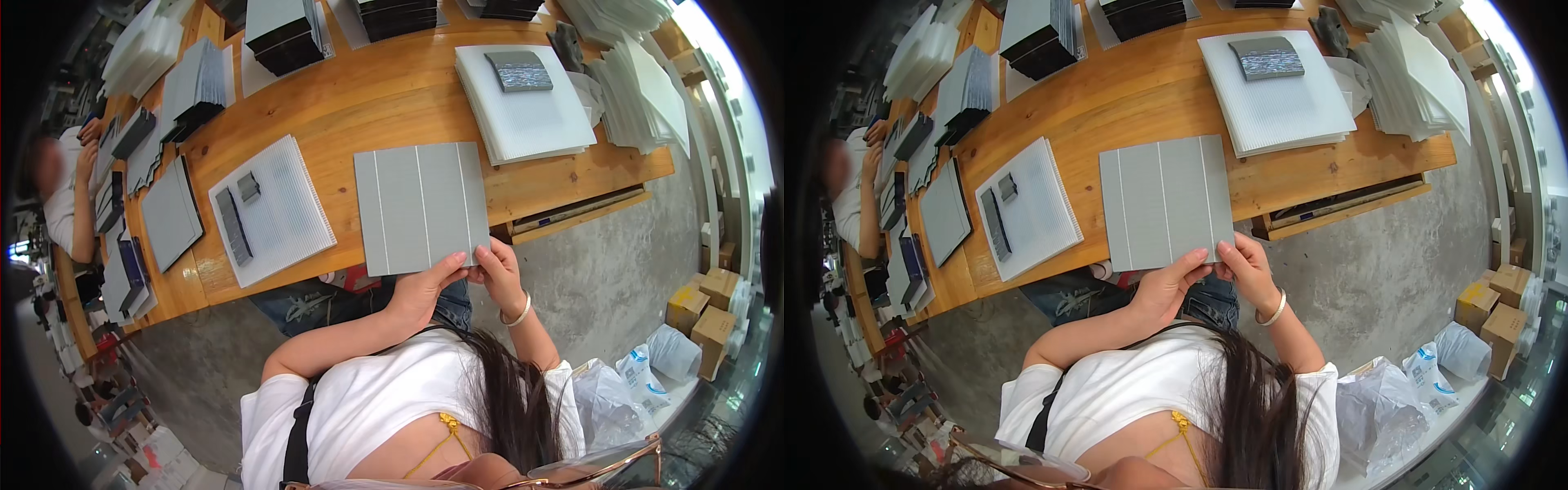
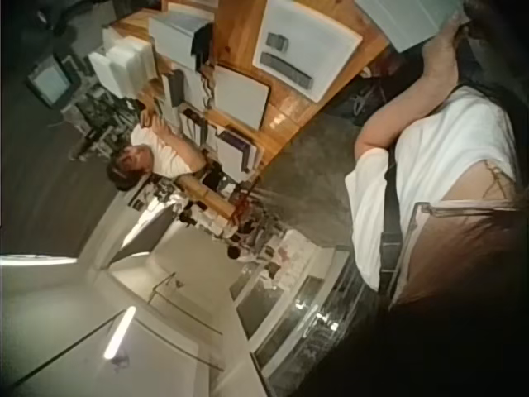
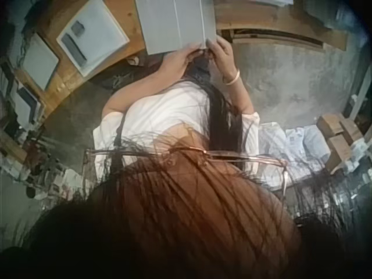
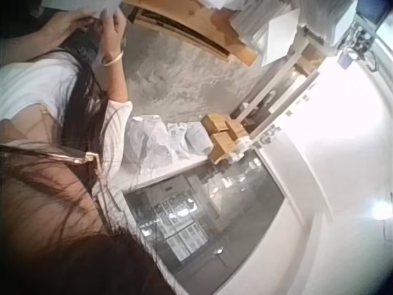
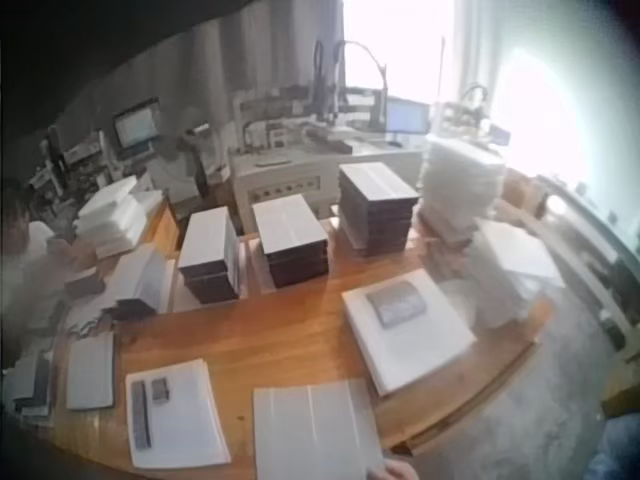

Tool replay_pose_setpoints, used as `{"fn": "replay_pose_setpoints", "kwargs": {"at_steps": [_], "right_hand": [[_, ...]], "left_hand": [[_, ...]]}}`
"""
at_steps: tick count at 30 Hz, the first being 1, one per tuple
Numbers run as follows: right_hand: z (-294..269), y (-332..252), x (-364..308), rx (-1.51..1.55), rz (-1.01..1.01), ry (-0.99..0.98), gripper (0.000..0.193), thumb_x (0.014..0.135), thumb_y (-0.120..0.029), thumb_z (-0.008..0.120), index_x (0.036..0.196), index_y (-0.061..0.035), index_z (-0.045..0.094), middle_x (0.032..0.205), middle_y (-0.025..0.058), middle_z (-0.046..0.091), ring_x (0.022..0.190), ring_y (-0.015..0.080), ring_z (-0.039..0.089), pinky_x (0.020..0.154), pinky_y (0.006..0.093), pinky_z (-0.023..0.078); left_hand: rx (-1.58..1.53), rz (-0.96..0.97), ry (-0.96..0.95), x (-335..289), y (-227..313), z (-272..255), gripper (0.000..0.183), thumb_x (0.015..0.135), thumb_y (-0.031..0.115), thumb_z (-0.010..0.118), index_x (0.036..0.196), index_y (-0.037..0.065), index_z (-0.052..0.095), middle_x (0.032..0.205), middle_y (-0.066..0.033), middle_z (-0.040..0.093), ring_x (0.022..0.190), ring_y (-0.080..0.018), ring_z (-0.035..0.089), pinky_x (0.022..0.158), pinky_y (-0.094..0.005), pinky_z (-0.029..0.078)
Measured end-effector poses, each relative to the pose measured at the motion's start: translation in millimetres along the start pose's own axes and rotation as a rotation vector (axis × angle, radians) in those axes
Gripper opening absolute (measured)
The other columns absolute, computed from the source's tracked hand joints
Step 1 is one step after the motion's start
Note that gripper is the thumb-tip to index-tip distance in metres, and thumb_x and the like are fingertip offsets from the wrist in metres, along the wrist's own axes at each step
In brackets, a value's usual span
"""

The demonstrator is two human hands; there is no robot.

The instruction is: Assembling small hinges and components onto electronic device covers at a factory workbench.

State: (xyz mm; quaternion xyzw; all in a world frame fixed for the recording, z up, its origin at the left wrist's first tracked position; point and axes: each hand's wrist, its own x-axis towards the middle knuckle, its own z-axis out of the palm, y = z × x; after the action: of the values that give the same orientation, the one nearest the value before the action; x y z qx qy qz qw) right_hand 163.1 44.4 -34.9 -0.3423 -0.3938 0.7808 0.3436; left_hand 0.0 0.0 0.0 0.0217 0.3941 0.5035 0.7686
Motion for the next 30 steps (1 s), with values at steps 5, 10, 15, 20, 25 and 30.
{"fn": "replay_pose_setpoints", "kwargs": {"at_steps": [5, 10, 15, 20, 25, 30], "right_hand": [[0.2, -2.1, 5.6, 0.039, 0.022, 0.021, 0.021, 0.097, -0.021, 0.049, 0.095, -0.0019, 0.056, 0.069, -0.0019, 0.051, 0.058, 0.0048, 0.044, 0.052, 0.0197, 0.036], [-2.3, -1.9, 7.1, 0.056, 0.026, 0.004, 0.021, 0.097, -0.021, 0.049, 0.096, -0.002, 0.057, 0.07, -0.0017, 0.051, 0.058, 0.0049, 0.043, 0.052, 0.02, 0.036], [0.5, -4.2, 6.7, 0.145, 0.057, 0.022, 0.021, 0.096, -0.021, 0.049, 0.095, -0.0019, 0.057, 0.071, -0.0011, 0.052, 0.058, 0.0049, 0.044, 0.052, 0.02, 0.036], [-5.5, -13.6, 8.2, -0.257, -0.014, 0.072, 0.022, 0.095, -0.021, 0.053, 0.087, -0.0024, 0.059, 0.066, -0.0033, 0.051, 0.056, 0.0035, 0.043, 0.05, 0.0188, 0.034], [3.5, -27.9, 7.2, -0.25, 0.103, 0.183, 0.024, 0.094, -0.021, 0.053, 0.08, -0.0029, 0.056, 0.063, -0.0041, 0.048, 0.055, 0.0029, 0.042, 0.048, 0.0183, 0.032], [2.8, -35.9, -6.4, -0.244, 0.166, 0.208, 0.022, 0.092, -0.018, 0.049, 0.079, -0.0018, 0.055, 0.067, -0.0021, 0.05, 0.058, 0.0041, 0.044, 0.051, 0.0178, 0.034]], "left_hand": [[-0.014, -0.031, -0.004, 2.2, 6.3, 3.6, 0.02, 0.088, 0.011, 0.063, 0.107, 0.006, 0.06, 0.104, -0.0011, 0.062, 0.096, -0.0103, 0.057, 0.086, -0.0256, 0.048], [-0.03, -0.039, -0.003, -0.7, 8.6, 7.8, 0.019, 0.088, 0.011, 0.063, 0.107, 0.006, 0.06, 0.104, -0.0012, 0.062, 0.096, -0.0103, 0.057, 0.086, -0.0254, 0.048], [-0.04, -0.04, -0.004, -1.2, 7.3, 7.7, 0.02, 0.088, 0.01, 0.063, 0.107, 0.006, 0.06, 0.104, -0.0014, 0.062, 0.095, -0.0105, 0.058, 0.086, -0.026, 0.049], [-0.087, -0.043, 0.047, -3.6, 6.9, 3.8, 0.023, 0.087, 0.008, 0.063, 0.11, 0.003, 0.059, 0.104, -0.0044, 0.062, 0.098, -0.0138, 0.058, 0.09, -0.029, 0.048], [0.063, -0.066, -0.004, -14.8, 20.5, -23.5, 0.031, 0.085, 0.001, 0.063, 0.115, 0.002, 0.056, 0.109, -0.0067, 0.06, 0.102, -0.0166, 0.057, 0.093, -0.0309, 0.046], [0.182, 0.021, 0.063, -44.9, 47.6, -56.1, 0.034, 0.085, 0.003, 0.063, 0.117, 0.003, 0.053, 0.115, -0.0094, 0.057, 0.107, -0.0203, 0.055, 0.093, -0.0321, 0.046]]}}
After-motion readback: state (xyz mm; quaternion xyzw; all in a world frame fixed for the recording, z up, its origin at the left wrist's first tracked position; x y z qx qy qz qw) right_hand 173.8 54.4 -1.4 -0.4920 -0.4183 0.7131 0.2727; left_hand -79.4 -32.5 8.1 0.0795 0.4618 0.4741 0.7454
